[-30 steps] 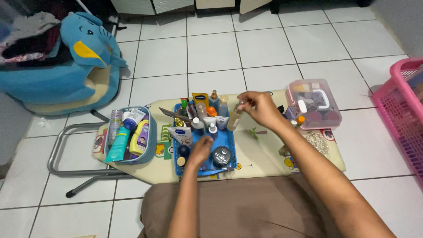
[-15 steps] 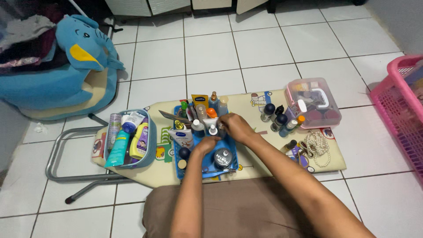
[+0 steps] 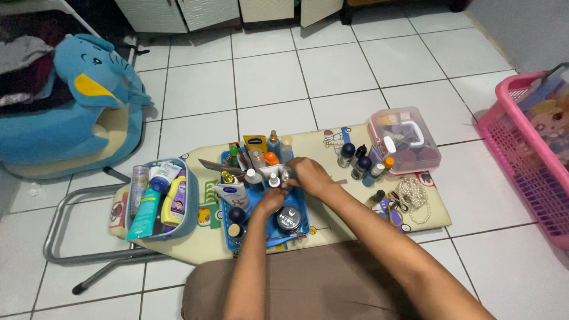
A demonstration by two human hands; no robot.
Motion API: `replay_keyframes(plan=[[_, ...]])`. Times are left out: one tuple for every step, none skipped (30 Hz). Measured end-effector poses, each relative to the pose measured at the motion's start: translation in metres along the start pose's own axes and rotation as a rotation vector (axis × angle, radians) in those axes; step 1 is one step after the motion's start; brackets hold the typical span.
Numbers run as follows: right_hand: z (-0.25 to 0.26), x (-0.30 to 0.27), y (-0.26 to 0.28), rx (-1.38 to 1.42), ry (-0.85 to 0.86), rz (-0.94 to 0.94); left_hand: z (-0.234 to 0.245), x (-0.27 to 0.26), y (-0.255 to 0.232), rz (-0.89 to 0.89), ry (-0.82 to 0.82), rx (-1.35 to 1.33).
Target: The person sits on the floor and sorts assorted toiletry bottles, tubes, jars and a pouch from an ironing board into a blue plastic basket, placing items one at a time and arranging them inside the basket.
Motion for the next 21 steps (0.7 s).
replay_keyframes(plan=[[0.008,0.000,-0.006,0.008,-0.011,-0.006,0.001,-0.001,-0.003,0.011,-0.011,-0.021],[0.016,0.002,-0.015,0.017,-0.022,-0.011,0.003,-0.006,-0.006,0.022,-0.023,-0.041],[0.022,0.004,-0.025,0.009,-0.058,-0.069,0.003,-0.013,-0.010,0.038,-0.035,-0.063],[0.029,0.007,-0.039,0.001,-0.094,-0.127,0.004,-0.020,-0.017,0.031,-0.050,-0.051],[0.038,0.010,-0.053,-0.079,-0.114,-0.110,0.008,-0.029,-0.024,0.026,-0.068,-0.037],[0.047,0.013,-0.068,-0.159,-0.134,-0.093,0.012,-0.038,-0.033,0.021,-0.087,-0.023],[0.051,0.017,-0.083,-0.340,-0.150,-0.121,0.018,-0.049,-0.043,-0.001,-0.114,-0.004],[0.054,0.020,-0.097,-0.521,-0.167,-0.149,0.023,-0.060,-0.053,-0.023,-0.141,0.016],[0.055,0.019,-0.112,-0.612,-0.141,-0.193,0.027,-0.070,-0.064,-0.044,-0.168,0.035],[0.055,0.017,-0.125,-0.702,-0.116,-0.238,0.030,-0.080,-0.075,-0.074,-0.174,0.045],[0.055,0.018,-0.135,-0.747,-0.098,-0.248,0.033,-0.090,-0.085,-0.105,-0.186,0.055],[0.055,0.020,-0.142,-0.792,-0.081,-0.258,0.036,-0.098,-0.096,-0.136,-0.197,0.066],[0.051,0.019,-0.147,-0.837,-0.058,-0.266,0.038,-0.109,-0.102,-0.135,-0.210,0.046],[0.047,0.019,-0.149,-0.828,-0.064,-0.257,0.040,-0.119,-0.108,-0.134,-0.223,0.026],[0.045,0.018,-0.150,-0.820,-0.074,-0.250,0.041,-0.126,-0.113,-0.137,-0.235,0.007],[0.043,0.017,-0.150,-0.812,-0.084,-0.243,0.041,-0.134,-0.115,-0.096,-0.246,-0.037],[0.039,0.017,-0.148,-0.828,-0.072,-0.229,0.041,-0.142,-0.116,-0.056,-0.255,-0.079],[0.036,0.017,-0.144,-0.844,-0.061,-0.214,0.041,-0.148,-0.117,-0.017,-0.264,-0.122],[0.033,0.015,-0.139,-0.861,-0.048,-0.202,0.040,-0.153,-0.120,-0.019,-0.270,-0.123],[0.034,0.012,-0.133,-0.850,-0.079,-0.174,0.040,-0.157,-0.122,-0.021,-0.277,-0.125],[0.036,0.010,-0.124,-0.838,-0.114,-0.147,0.042,-0.159,-0.124,-0.025,-0.283,-0.123]])
Point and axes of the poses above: each hand's wrist, its own x-axis towards the middle knuckle, its own z-axis out of the back of the hand, y = z × x, the point moved 4 cm from there along x, towards the middle knuckle, and after that the axes turned 14 degrees about -z, right-handed, at the moved point
